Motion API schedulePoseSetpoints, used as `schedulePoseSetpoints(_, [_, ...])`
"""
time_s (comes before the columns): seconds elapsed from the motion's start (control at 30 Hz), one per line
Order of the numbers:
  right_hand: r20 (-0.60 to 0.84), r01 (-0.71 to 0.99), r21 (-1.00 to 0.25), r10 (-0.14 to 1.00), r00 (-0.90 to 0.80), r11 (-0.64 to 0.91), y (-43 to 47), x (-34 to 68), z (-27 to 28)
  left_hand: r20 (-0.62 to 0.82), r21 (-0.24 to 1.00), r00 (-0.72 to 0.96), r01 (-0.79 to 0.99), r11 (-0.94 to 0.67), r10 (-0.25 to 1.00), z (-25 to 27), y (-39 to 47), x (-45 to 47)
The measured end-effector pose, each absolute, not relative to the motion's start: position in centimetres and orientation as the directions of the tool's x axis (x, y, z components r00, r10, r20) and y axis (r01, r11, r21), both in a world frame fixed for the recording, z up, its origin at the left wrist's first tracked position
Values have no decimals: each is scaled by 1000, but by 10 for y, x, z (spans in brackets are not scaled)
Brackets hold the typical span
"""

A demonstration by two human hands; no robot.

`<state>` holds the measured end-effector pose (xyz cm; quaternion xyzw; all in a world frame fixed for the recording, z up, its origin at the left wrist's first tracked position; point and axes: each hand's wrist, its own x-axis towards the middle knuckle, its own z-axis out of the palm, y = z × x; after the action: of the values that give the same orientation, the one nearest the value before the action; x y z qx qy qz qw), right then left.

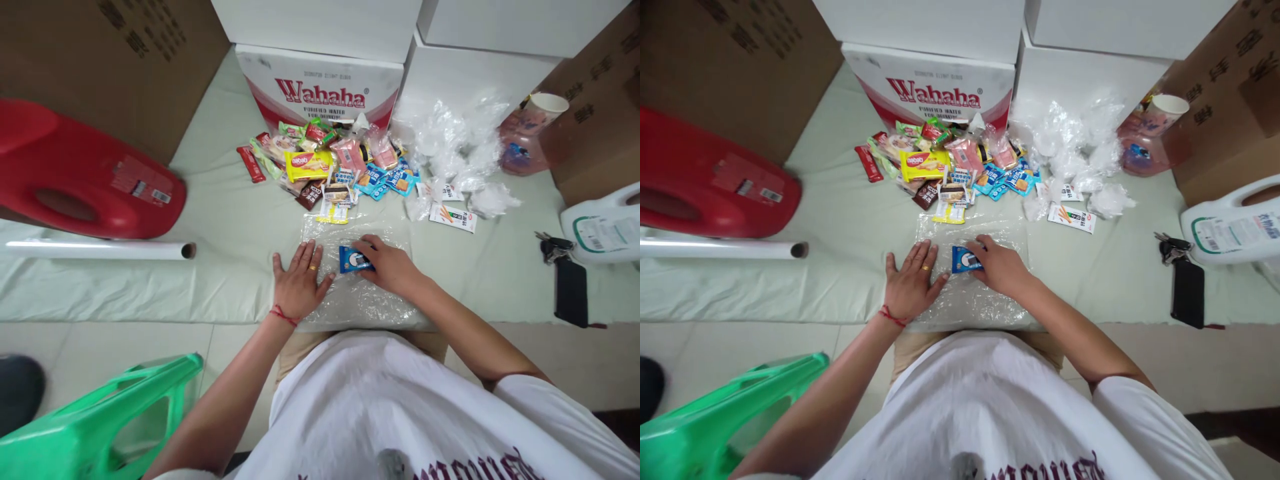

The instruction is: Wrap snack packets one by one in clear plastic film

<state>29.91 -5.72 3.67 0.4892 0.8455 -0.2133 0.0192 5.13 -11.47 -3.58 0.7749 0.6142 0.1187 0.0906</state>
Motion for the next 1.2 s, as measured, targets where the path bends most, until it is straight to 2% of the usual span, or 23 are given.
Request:
schedulePoseSetpoints(0.1, [-71,793,-455,871,-486,405,-72,328,36,94,307,217,922,-235,972,-35,-115,49])
schedulePoseSetpoints(0.2, [87,689,-535,843,-530,489,-99,366,34,141,336,199,912,-236,970,-38,-118,45])
schedulePoseSetpoints(0.3, [115,614,-557,784,-610,559,-132,395,28,283,360,147,899,-247,948,-43,-122,41])
schedulePoseSetpoints(0.4, [109,625,-537,781,-615,567,-157,405,15,516,338,140,873,-351,845,-44,-129,36])
schedulePoseSetpoints(0.5, [100,649,-541,808,-581,534,-169,406,-1,633,286,291,773,-566,717,-38,-140,28])
schedulePoseSetpoints(0.6, [71,646,-586,825,-561,489,-171,407,-11,516,357,557,551,-754,651,-33,-154,17])
schedulePoseSetpoints(0.7, [23,634,-621,820,-572,460,-168,412,-12,361,407,699,478,-778,618,-37,-168,6])
schedulePoseSetpoints(0.83, [13,605,-632,788,-616,484,-165,415,-10,319,361,682,555,-750,658,-47,-177,-4])
schedulePoseSetpoints(1.13, [105,556,-688,821,-561,467,-158,411,-3,368,418,647,526,-741,668,-40,-176,-5])
schedulePoseSetpoints(1.2, [96,570,-690,838,-538,445,-152,407,7,380,468,626,504,-726,680,-36,-173,-5])
